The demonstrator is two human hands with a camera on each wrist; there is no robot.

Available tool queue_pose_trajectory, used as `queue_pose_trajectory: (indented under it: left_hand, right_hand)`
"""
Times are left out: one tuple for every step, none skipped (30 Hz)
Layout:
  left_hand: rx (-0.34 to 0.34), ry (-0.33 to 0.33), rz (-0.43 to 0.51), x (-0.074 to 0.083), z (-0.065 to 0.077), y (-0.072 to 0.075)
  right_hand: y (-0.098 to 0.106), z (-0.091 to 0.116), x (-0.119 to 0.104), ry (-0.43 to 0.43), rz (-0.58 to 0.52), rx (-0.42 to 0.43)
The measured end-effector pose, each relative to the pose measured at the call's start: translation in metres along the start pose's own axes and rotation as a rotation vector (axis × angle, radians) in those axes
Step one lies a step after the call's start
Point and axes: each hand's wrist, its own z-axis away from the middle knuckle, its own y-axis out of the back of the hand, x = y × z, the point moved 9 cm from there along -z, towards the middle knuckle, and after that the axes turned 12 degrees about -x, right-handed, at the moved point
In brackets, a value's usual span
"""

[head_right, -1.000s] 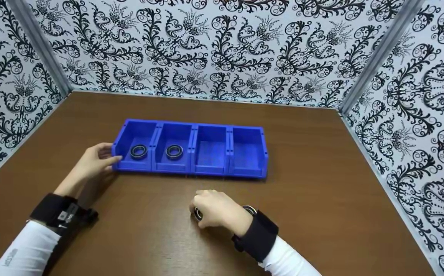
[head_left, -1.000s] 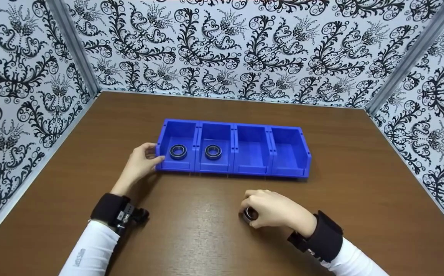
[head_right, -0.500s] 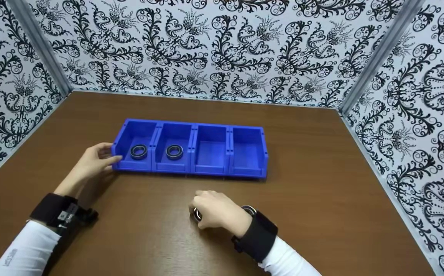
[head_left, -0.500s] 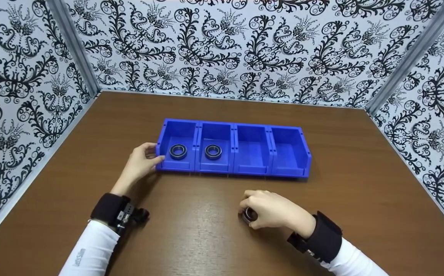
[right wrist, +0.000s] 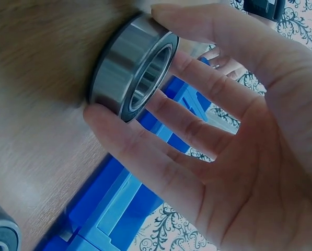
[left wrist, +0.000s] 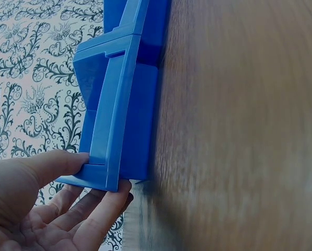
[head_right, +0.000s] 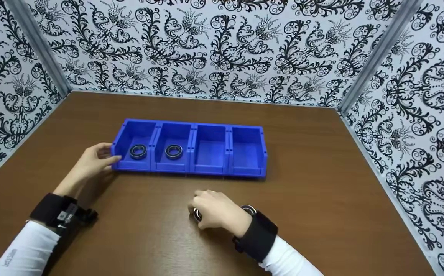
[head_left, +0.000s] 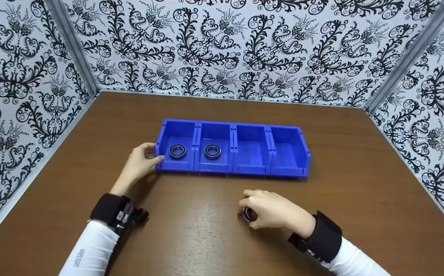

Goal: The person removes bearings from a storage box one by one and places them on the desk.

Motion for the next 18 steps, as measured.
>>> queue_pose_trajectory:
  left_hand:
    - [-0.001, 0.000, 0.001, 0.0000, -0.0001, 0.0000]
    - [-0.001, 0.000, 0.004, 0.0000, -0.0002, -0.0001]
    - [-0.002, 0.000, 0.006, -0.0002, -0.0004, -0.0002]
    - [-0.003, 0.001, 0.008, -0.0004, -0.0006, -0.0003]
    - [-0.004, 0.001, 0.009, -0.0008, -0.0008, -0.0004]
    - [-0.005, 0.003, 0.008, -0.0011, -0.0009, -0.0005]
    - [-0.005, 0.003, 0.009, -0.0014, -0.0011, -0.0005]
    - [-0.005, 0.003, 0.009, -0.0017, -0.0011, -0.0006]
    - [-0.005, 0.004, 0.008, -0.0020, -0.0012, -0.0006]
    - [-0.005, 0.003, 0.009, -0.0021, -0.0012, -0.0006]
    - [-0.005, 0.002, 0.008, -0.0019, -0.0012, -0.0006]
    - [-0.004, 0.002, 0.007, -0.0018, -0.0011, -0.0006]
    - [-0.003, 0.001, 0.007, -0.0017, -0.0011, -0.0006]
    - [-0.002, 0.001, 0.007, -0.0016, -0.0011, -0.0006]
    - [-0.002, 0.001, 0.009, -0.0015, -0.0012, -0.0006]
    - [-0.001, 0.000, 0.010, -0.0013, -0.0012, -0.0006]
    - [-0.001, -0.001, 0.011, -0.0011, -0.0012, -0.0006]
    - [-0.002, -0.003, 0.014, -0.0009, -0.0011, -0.0007]
  right_hand:
    - [-0.0002, 0.0000, 0.0000, -0.003, 0.000, 0.000]
    - [-0.0003, 0.0002, -0.0001, -0.005, 0.001, 0.000]
    - [-0.0004, 0.0004, -0.0001, -0.008, 0.002, -0.001]
    - [-0.0007, 0.0007, -0.0001, -0.011, 0.006, 0.000]
    - [-0.0008, 0.0009, -0.0002, -0.014, 0.009, 0.000]
    - [-0.0010, 0.0010, -0.0002, -0.016, 0.010, 0.001]
    - [-0.0011, 0.0012, -0.0003, -0.018, 0.015, 0.002]
    - [-0.0012, 0.0013, -0.0003, -0.019, 0.018, 0.004]
    - [-0.0013, 0.0013, -0.0003, -0.020, 0.020, 0.006]
    - [-0.0014, 0.0013, -0.0004, -0.020, 0.023, 0.007]
    - [-0.0015, 0.0014, -0.0005, -0.019, 0.025, 0.009]
    - [-0.0015, 0.0014, -0.0004, -0.020, 0.026, 0.010]
    - [-0.0013, 0.0017, -0.0005, -0.020, 0.027, 0.011]
    - [-0.0012, 0.0019, -0.0005, -0.021, 0.024, 0.012]
    - [-0.0011, 0.0020, -0.0006, -0.021, 0.022, 0.011]
    - [-0.0011, 0.0021, -0.0006, -0.022, 0.020, 0.010]
    - [-0.0010, 0.0023, -0.0005, -0.024, 0.020, 0.010]
    - [-0.0009, 0.0025, -0.0006, -0.025, 0.018, 0.009]
